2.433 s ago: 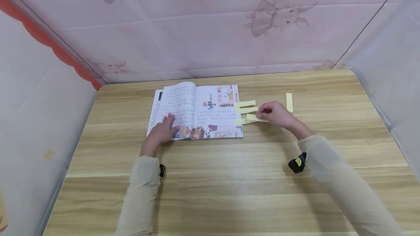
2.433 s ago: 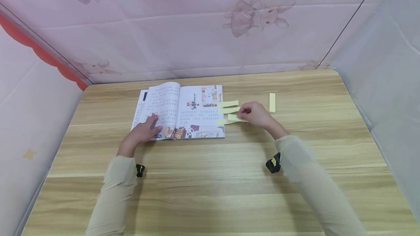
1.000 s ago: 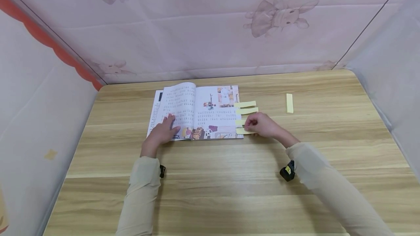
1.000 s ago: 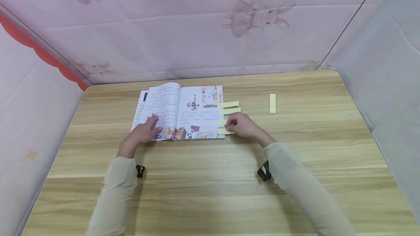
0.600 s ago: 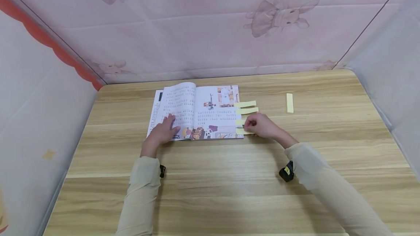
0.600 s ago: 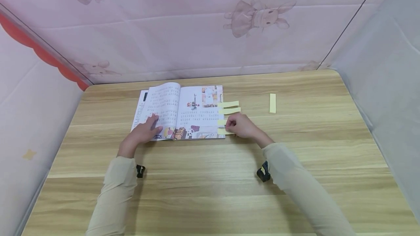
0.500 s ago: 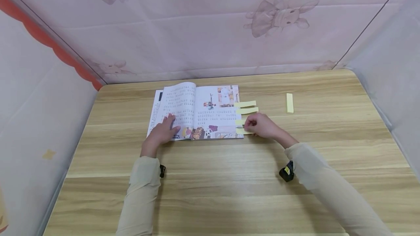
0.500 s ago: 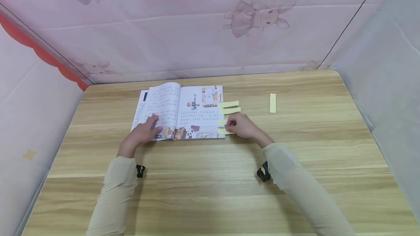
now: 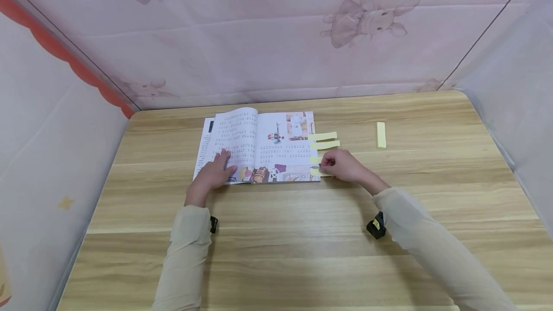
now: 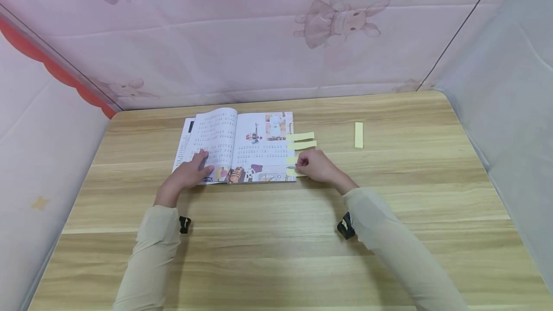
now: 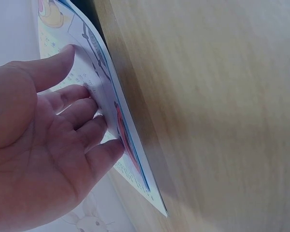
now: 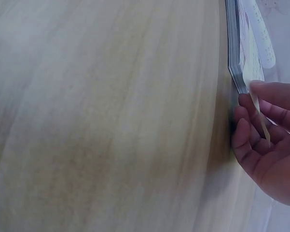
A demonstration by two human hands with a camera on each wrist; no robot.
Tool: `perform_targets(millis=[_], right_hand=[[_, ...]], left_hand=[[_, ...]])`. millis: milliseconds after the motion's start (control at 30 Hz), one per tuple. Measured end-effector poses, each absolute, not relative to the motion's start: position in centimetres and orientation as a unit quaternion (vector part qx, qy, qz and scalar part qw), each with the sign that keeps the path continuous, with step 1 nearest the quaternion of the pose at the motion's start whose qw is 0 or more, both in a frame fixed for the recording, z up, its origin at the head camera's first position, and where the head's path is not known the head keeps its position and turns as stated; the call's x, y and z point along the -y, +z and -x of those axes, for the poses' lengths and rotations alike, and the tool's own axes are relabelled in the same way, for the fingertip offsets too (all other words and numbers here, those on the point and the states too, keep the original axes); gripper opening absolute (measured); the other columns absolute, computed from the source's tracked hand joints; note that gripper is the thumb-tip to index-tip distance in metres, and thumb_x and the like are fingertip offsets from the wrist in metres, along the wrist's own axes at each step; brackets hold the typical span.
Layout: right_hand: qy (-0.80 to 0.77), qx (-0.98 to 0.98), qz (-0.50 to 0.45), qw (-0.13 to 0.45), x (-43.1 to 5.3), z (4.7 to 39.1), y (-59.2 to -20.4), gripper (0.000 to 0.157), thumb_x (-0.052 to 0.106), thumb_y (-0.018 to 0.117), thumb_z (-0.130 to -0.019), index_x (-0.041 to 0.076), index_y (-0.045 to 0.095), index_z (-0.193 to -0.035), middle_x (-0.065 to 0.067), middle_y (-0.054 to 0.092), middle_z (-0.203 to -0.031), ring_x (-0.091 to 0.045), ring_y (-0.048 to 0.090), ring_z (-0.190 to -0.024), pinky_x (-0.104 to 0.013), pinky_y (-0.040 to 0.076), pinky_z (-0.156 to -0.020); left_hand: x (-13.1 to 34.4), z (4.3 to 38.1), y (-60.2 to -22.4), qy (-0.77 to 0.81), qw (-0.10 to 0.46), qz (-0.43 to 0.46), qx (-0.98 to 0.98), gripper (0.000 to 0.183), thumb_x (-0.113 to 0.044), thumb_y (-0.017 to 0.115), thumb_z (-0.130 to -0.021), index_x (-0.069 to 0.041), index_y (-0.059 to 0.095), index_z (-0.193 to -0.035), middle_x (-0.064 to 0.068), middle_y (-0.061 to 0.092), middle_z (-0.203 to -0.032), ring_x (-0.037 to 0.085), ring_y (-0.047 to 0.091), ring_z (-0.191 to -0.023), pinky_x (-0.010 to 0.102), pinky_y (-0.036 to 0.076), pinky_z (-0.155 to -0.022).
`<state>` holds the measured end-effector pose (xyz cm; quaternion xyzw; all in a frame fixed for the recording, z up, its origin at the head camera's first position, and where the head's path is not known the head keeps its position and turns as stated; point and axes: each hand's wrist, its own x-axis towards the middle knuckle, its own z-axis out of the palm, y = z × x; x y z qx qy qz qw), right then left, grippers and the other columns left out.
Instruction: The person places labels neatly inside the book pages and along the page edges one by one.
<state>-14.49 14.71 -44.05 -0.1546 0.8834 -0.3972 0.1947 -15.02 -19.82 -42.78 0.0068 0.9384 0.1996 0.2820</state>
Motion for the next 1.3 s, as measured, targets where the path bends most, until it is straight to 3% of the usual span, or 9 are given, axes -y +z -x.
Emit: perform_targets(millis=[467,767,1300], right_hand=[[-0.364,-0.903,0.155,0.166,-14.2,14.4,-44.1,0.016,0.009,0.067,-0.081,0.005,0.059,-0.068,-0.001,0.056,-0.064,-0.013,0.047,-0.057,-0.025,0.039,-0.055],[-0.336,-0.920,0.134,0.149,-15.2,14.4,-42.9,0.017,0.016,0.069,-0.080,0.007,0.058,-0.070,-0.001,0.055,-0.065,-0.015,0.047,-0.060,-0.027,0.039,-0.056],[-0.390,-0.903,0.142,0.114,-16.8,14.7,-42.0,0.006,0.004,0.062,-0.084,-0.002,0.064,-0.087,-0.008,0.063,-0.078,-0.020,0.057,-0.074,-0.032,0.048,-0.067]], left_hand=[[19.8,15.0,-42.7,0.204,0.285,-0.006,-0.937,0.061,-0.034,0.036,-0.098,-0.005,0.013,-0.146,0.016,0.001,-0.151,0.039,0.006,-0.135,0.053,0.012,-0.107],[19.8,15.0,-42.5,0.204,0.287,-0.002,-0.936,0.062,-0.035,0.037,-0.098,-0.006,0.013,-0.146,0.016,0.001,-0.151,0.040,0.005,-0.135,0.053,0.012,-0.107],[19.8,15.0,-42.6,0.206,0.282,-0.001,-0.937,0.061,-0.034,0.037,-0.098,-0.005,0.013,-0.146,0.016,0.002,-0.151,0.040,0.007,-0.135,0.053,0.013,-0.107]])
